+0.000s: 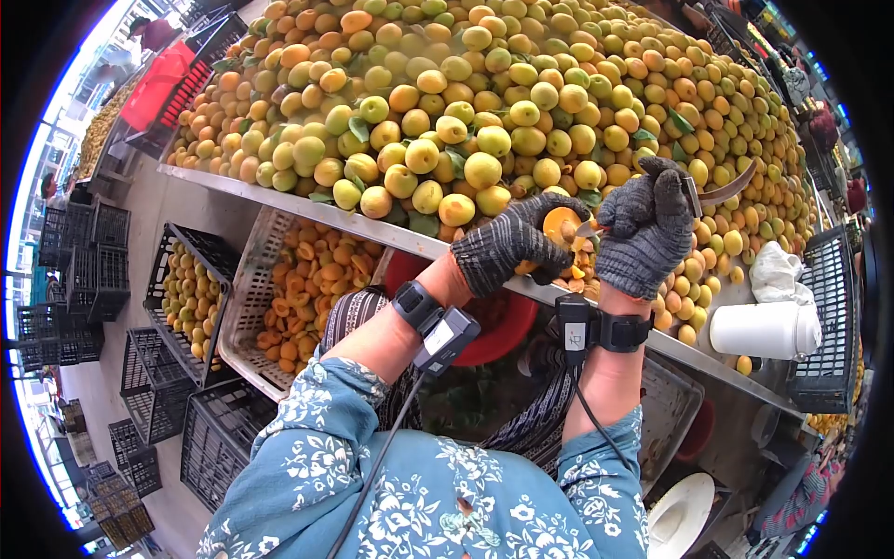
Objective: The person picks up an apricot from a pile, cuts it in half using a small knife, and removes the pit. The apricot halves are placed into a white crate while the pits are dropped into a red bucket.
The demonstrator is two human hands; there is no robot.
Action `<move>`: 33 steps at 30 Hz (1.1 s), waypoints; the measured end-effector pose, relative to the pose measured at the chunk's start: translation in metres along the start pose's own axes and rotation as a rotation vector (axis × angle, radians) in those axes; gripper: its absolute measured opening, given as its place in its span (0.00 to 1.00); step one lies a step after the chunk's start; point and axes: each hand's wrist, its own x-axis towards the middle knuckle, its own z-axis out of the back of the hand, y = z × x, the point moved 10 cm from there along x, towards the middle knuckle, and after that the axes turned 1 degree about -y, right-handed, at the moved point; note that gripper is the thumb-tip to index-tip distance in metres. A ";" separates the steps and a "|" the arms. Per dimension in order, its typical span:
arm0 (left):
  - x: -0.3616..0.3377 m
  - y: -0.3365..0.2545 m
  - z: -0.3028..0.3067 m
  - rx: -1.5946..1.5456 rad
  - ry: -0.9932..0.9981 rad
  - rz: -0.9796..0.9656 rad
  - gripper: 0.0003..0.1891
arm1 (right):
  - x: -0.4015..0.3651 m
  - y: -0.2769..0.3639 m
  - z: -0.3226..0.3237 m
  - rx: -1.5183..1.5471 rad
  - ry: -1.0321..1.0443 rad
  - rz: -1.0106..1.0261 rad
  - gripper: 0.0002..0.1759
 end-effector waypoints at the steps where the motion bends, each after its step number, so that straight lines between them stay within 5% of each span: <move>1: 0.002 -0.003 -0.001 0.104 0.016 -0.049 0.27 | 0.001 0.002 -0.001 -0.033 0.005 0.033 0.17; 8: 0.009 0.003 -0.002 0.343 -0.063 0.040 0.25 | -0.004 0.008 -0.003 -0.265 -0.009 0.145 0.16; 13: 0.027 0.024 0.015 0.436 -0.234 -0.195 0.18 | -0.008 -0.001 -0.008 -0.208 -0.014 0.115 0.14; 15: 0.024 0.030 0.015 0.356 -0.190 -0.130 0.17 | -0.009 -0.004 -0.008 -0.227 -0.010 0.098 0.14; 20: 0.006 0.008 0.010 0.346 -0.183 0.052 0.14 | -0.002 -0.030 0.010 0.040 -0.061 -0.086 0.15; 28: 0.004 -0.007 0.001 0.486 -0.144 -0.354 0.16 | 0.002 -0.065 0.052 0.291 -0.137 -0.286 0.16; 29: 0.006 0.007 0.004 0.272 -0.144 -0.209 0.10 | 0.002 -0.068 0.054 0.323 -0.139 -0.310 0.16; 33: -0.006 -0.007 -0.006 0.227 0.028 -0.170 0.04 | -0.002 -0.078 0.045 0.612 -0.086 -0.422 0.16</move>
